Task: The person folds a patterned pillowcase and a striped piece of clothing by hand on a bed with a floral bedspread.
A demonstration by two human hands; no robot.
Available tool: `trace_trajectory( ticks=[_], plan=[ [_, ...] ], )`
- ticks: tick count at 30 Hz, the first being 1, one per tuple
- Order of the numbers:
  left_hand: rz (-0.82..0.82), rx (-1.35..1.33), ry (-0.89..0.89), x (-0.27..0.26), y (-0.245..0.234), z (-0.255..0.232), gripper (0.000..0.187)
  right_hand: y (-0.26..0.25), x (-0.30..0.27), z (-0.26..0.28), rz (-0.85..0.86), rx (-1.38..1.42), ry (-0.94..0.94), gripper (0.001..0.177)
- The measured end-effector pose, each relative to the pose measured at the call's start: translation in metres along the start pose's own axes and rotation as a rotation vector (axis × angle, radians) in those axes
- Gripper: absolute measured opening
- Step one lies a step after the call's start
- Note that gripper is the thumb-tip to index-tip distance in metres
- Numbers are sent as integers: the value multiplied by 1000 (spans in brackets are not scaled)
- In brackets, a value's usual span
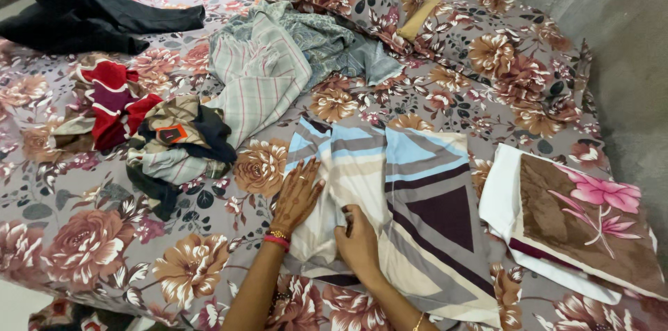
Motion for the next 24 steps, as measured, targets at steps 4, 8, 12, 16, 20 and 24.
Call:
trace_trajectory(
  ticks=[4, 8, 12, 16, 20, 24],
  plan=[
    [40, 41, -12, 1, 0, -5, 58, -10, -15, -8, -148, 238, 161, 36],
    [165, 134, 0, 2, 3, -10, 58, 4, -20, -6, 5, 284, 281, 35],
    [123, 237, 51, 3, 13, -5, 57, 10, -18, 28, 158, -16, -12, 43],
    [-124, 145, 107, 18, 9, 1, 47, 15, -25, 40, 191, -105, -13, 47],
    [-246, 132, 39, 53, 2, 4, 53, 20, -30, 43, 215, -171, -85, 50],
    [-108, 126, -93, 84, 4, 11, 44, 23, -29, 29, 181, -90, -84, 42]
  ],
)
Point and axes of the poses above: each hand's wrist, its own x-axis towards the middle knuckle, its own y-axis out of the palm, z = x × y, the point moved 8 cm from there along x, towards the middle knuckle, and after that the axes turned 10 degrees about z, right-handed, at the moved point
